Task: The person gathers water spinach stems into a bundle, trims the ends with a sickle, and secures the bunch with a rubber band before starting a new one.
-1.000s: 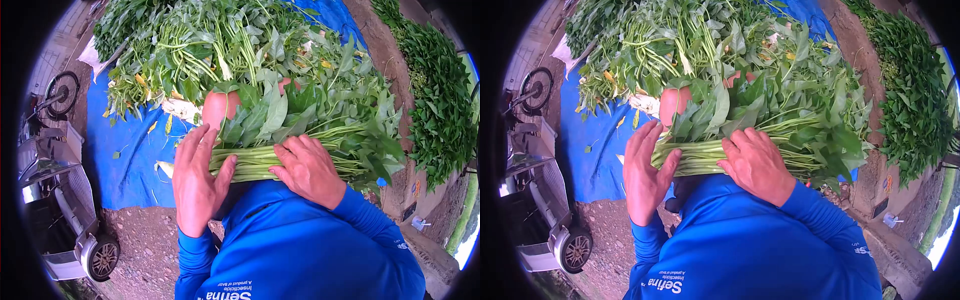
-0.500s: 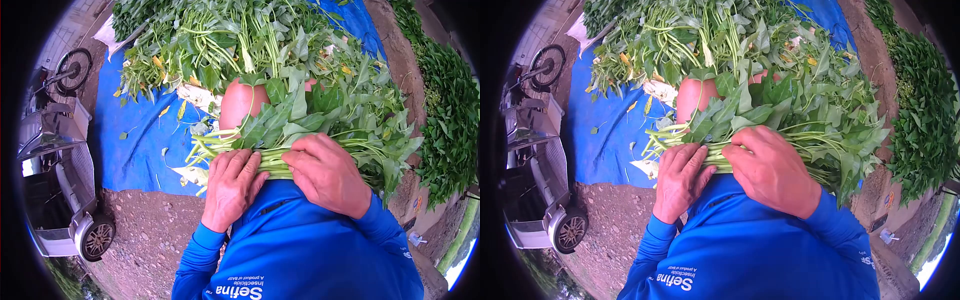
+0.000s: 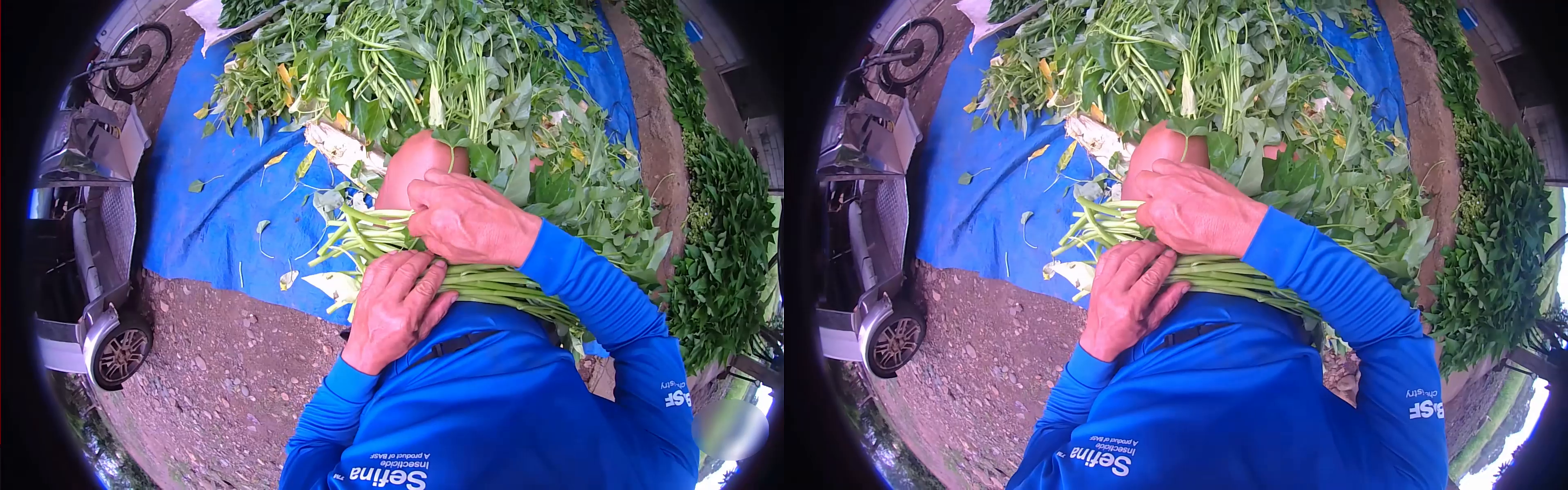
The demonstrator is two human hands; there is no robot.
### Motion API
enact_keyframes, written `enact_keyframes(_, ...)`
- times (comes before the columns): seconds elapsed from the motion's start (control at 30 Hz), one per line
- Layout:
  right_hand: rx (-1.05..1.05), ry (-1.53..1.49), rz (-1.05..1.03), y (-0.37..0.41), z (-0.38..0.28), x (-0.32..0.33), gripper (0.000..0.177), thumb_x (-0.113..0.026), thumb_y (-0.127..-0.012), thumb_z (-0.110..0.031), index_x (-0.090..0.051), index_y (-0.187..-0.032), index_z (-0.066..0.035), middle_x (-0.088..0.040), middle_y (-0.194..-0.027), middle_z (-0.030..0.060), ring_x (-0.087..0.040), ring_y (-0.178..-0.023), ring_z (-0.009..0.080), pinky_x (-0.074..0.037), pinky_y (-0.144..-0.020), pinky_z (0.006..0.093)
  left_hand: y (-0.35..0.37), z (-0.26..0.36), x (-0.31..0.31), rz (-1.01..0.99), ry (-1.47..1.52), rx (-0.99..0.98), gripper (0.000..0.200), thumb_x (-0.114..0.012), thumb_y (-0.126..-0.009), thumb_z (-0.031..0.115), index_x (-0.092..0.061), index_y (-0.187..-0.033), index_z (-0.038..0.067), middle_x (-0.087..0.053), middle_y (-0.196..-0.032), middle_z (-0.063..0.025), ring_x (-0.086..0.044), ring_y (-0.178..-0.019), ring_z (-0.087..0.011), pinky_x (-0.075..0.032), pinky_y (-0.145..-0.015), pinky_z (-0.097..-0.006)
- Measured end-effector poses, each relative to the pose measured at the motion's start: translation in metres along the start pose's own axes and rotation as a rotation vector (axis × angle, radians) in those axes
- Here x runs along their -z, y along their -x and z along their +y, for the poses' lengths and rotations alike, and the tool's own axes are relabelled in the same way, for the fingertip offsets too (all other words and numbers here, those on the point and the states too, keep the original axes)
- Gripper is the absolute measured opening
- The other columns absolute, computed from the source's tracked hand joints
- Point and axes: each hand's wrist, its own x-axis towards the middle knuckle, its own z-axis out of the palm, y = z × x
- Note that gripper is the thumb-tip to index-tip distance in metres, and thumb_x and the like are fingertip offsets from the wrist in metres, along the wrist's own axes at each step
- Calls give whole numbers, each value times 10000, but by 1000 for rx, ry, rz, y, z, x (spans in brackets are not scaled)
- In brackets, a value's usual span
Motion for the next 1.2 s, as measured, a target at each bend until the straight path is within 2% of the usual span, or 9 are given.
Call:
enact_keyframes(0.23, -203, -472, 168, -9, 8, -13, 74, -781, -890, -110, -769, -927, -46, -643, -1006, 57, -645, -995, 222, -521, -877, 347, -2, -2, 2, -39, 11, 14, 446, -893, -829, 203, -743, -1198, 4, -715, -1215, -170, -672, -1144, -366, -532, -997, -489)
enact_keyframes(0.4, -614, -936, 488, 32, 26, 78, 166, -723, -1004, -92, -777, -1136, -7, -700, -1177, 41, -616, -1123, 67, -505, -970, 302, -8, -2, 8, 16, 108, 114, 501, -915, -815, 191, -737, -1240, -5, -716, -1272, -198, -692, -1134, -398, -550, -982, -478)
enact_keyframes(0.53, -603, 260, 660, 74, 22, 125, 292, -716, -969, -93, -730, -1235, 26, -721, -1146, 146, -704, -1054, 258, -552, -942, 390, -42, 9, 22, -21, -85, 286, 578, -856, -894, 273, -670, -1368, 0, -661, -1370, -236, -611, -1271, -430, -458, -1121, -501)
enact_keyframes(0.6, -566, 117, 571, 73, -16, 111, 373, -708, -944, -114, -689, -1284, 39, -713, -1131, 219, -702, -1054, 407, -553, -959, 464, -59, 2, 18, -115, -249, 282, 605, -810, -933, 366, -647, -1398, 15, -667, -1359, -203, -599, -1286, -396, -355, -1192, -553)
enact_keyframes(0.67, -379, -417, 212, 67, -46, 75, 400, -732, -935, -145, -673, -1283, 46, -674, -1252, 228, -665, -1147, 412, -538, -989, 482, -68, -3, 7, -241, -244, 363, 546, -795, -916, 374, -686, -1325, 29, -683, -1215, -163, -624, -1214, -366, -300, -1186, -659)
enact_keyframes(0.87, -174, -22, 215, 44, -19, -19, 638, -676, -1010, -405, -563, -1486, 5, -638, -1413, 163, -518, -1436, 351, -276, -1263, 627, -61, -32, 6, -301, -55, 177, 360, -796, -903, 241, -763, -1203, 44, -697, -1102, -179, -641, -1078, -395, -454, -1012, -516)
enact_keyframes(1.0, -185, 169, 16, 61, -13, 6, 373, -630, -1033, -404, -729, -1134, -59, -686, -1159, 113, -587, -1316, 300, -171, -1287, 671, -54, -14, 1, -204, -37, 237, 268, -780, -936, 183, -802, -1152, 25, -704, -1092, -179, -645, -1035, -364, -476, -966, -465)
enact_keyframes(1.03, -208, 219, 28, 67, -10, 2, 238, -649, -996, -311, -696, -918, -91, -635, -994, 75, -627, -1131, 260, -320, -1206, 639, -52, -14, 0, -185, -30, 258, 265, -778, -943, 182, -804, -1158, 29, -706, -1092, -179, -646, -1036, -361, -475, -966, -464)
enact_keyframes(1.2, -251, 351, 113, 91, -9, -9, 112, -658, -901, -203, -668, -913, -92, -607, -976, 88, -630, -1030, 269, -473, -886, 473, -59, -6, 1, -202, -99, 267, 253, -768, -961, 202, -814, -1157, 48, -717, -1101, -176, -656, -1044, -359, -479, -964, -465)
